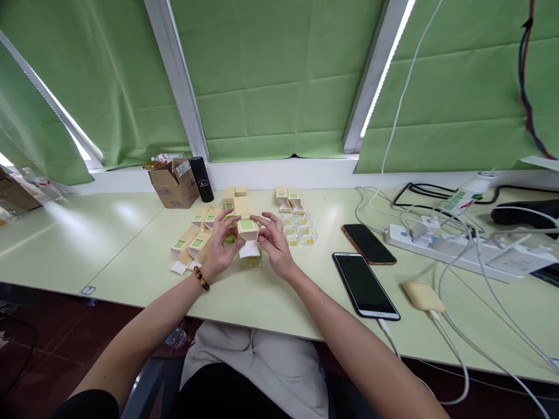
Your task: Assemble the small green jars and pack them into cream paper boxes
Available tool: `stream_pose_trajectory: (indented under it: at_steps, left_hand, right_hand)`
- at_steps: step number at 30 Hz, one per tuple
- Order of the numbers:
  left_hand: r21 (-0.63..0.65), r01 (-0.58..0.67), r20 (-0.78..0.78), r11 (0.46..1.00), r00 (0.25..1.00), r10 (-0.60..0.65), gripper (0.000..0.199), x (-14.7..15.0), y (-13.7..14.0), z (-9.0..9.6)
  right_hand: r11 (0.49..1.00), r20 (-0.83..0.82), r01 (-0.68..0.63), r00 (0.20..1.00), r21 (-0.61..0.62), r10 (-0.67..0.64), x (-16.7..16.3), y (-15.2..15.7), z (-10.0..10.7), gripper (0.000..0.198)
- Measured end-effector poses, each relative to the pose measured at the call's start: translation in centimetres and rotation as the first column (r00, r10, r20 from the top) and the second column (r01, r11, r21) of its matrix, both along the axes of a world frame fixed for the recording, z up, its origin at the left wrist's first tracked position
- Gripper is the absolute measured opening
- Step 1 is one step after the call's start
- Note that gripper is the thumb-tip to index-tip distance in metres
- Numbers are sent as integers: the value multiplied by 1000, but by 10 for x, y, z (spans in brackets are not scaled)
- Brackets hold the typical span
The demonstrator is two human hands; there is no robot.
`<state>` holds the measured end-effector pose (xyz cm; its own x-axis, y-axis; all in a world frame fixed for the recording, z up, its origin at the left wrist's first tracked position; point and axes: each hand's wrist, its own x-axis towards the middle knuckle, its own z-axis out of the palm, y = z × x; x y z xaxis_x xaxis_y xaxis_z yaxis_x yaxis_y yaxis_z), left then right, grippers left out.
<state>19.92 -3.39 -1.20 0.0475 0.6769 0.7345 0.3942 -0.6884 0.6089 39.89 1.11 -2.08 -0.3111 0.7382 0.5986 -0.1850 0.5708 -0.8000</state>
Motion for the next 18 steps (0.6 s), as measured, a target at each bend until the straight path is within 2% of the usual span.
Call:
stream_pose_trajectory:
  at_steps: [3,6,18]
  left_hand:
    - [-23,-34,37,999,999,35,51,2,4,-2]
    - [-42,-37,82,998,996,41,49,4,6,-3]
    - [-61,-61,56,996,996,64,45,6,6,-4]
  right_hand:
    - [997,-35,-69,997,-40,68,-1,0,-1,53]
    - [996,-37,-74,997,-58,72,-3,-1,-1,53]
    - [994,-36,84,996,-64,-86,-10,3,-5,42]
